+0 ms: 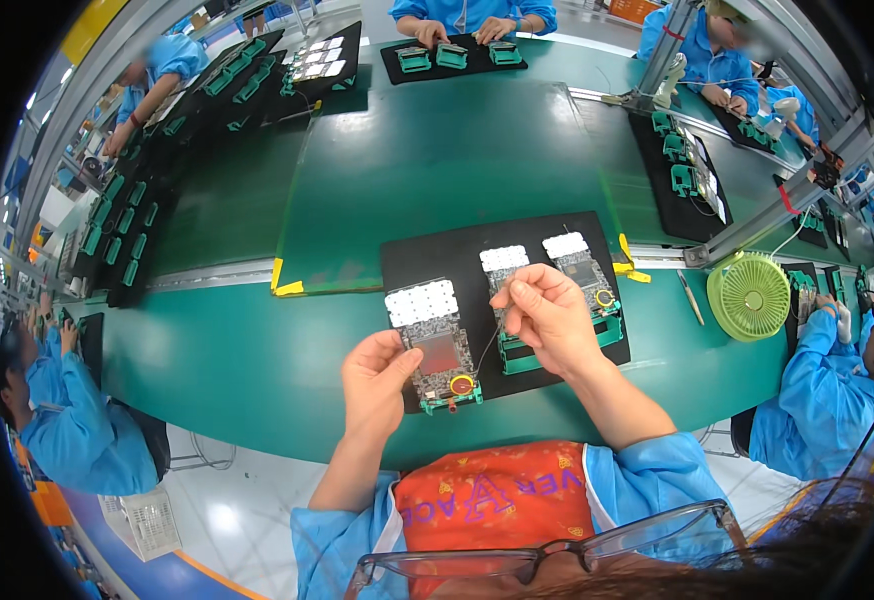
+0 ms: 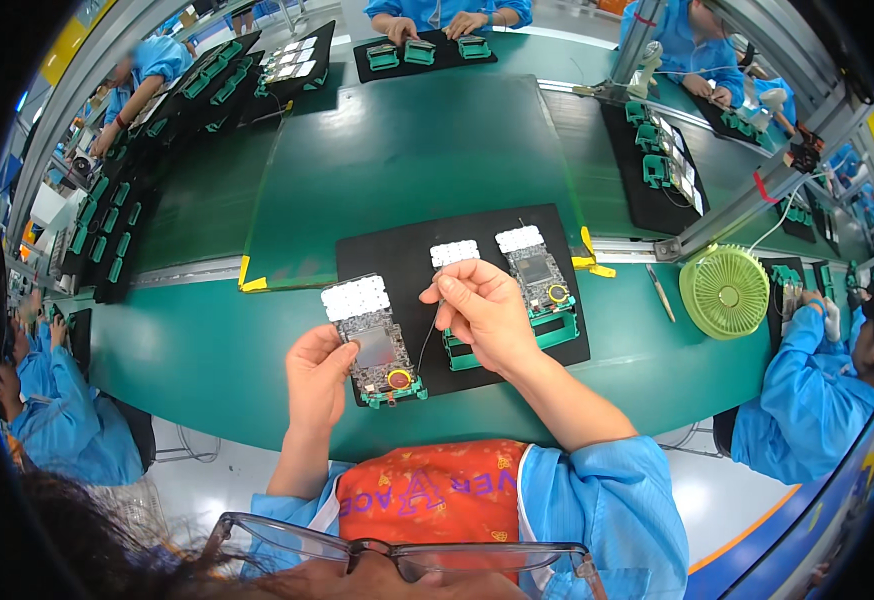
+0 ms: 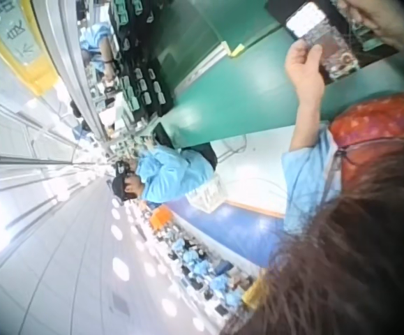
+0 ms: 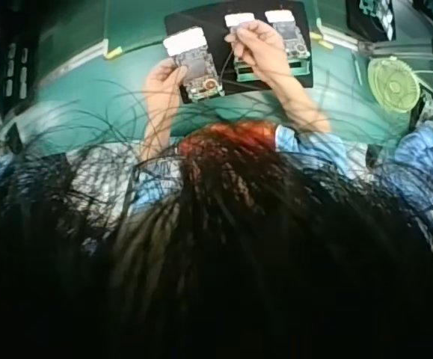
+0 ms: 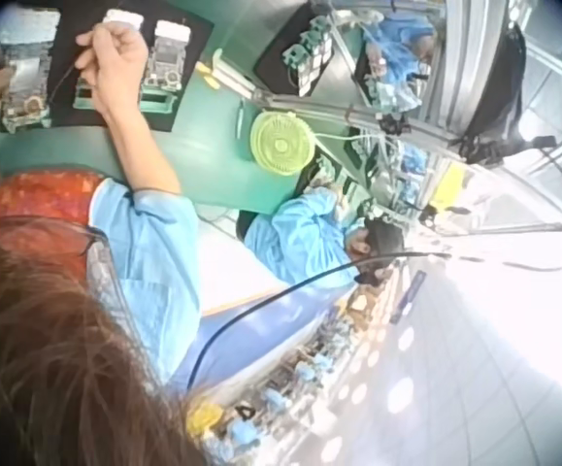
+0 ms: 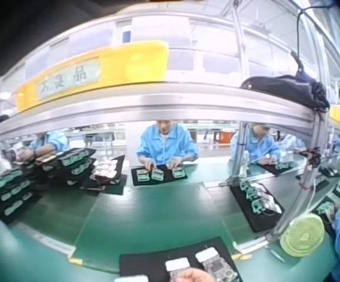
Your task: The person attaches components to circuit boards on electronic devices using tweezers and their hands, aligns the devices onto a mat, and slides the mat down the conveyor belt.
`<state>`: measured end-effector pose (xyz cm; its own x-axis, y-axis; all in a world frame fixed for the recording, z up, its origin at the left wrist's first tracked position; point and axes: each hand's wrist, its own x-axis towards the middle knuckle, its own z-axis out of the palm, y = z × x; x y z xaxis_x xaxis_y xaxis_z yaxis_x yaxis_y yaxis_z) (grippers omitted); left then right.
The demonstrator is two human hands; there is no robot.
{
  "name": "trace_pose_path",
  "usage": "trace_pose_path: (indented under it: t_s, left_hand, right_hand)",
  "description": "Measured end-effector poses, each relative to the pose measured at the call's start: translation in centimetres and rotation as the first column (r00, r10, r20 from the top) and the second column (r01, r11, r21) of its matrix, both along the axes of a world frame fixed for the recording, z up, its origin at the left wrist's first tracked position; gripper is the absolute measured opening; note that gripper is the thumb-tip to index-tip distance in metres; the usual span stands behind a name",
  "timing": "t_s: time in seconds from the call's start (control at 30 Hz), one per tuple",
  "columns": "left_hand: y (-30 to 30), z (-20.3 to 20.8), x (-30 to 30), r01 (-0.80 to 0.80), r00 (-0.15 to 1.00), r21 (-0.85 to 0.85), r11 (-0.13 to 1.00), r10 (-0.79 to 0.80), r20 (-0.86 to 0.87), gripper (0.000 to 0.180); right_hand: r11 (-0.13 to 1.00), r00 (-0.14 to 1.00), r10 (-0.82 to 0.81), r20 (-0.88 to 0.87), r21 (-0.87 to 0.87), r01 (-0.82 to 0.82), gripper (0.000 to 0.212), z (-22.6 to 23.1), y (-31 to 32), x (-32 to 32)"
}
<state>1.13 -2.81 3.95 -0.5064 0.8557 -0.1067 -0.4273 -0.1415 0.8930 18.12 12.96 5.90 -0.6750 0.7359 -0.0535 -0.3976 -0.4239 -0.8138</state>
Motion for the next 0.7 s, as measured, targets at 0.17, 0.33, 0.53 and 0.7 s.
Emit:
trace_pose_path:
  t_s: [0.17,0.33,0.53,0.7]
  left_hand:
    - [0.9,0.1,0.7,-0.024,1.0,-0.023,0.999,0.024,-0.018,0.017]
    - [1.5,1.0,2.0,0.011,0.99,-0.038,0.999,-0.016,-0.143,0.014]
    - [1.6,1.6,2.5,0.021,0.989,0.006,1.0,-0.02,-0.147,0.013]
    - [1.5,2.1,2.6,0.034,0.983,-0.005,0.999,-0.034,-0.181,0.013]
  right_hand:
    - [0.97,0.991,-0.044,0.127,0.241,0.012,0.007,0.4,-1.7,-0.3]
    - [0.657,0.923,-0.209,0.324,0.746,-0.113,0.003,2.3,-3.3,-1.2]
    - [0.581,0.91,-0.299,0.286,0.812,-0.064,0.004,2.0,-3.9,-2.2]
    - [0.542,0.904,-0.323,0.281,0.838,-0.068,0.005,1.9,-3.9,-2.3]
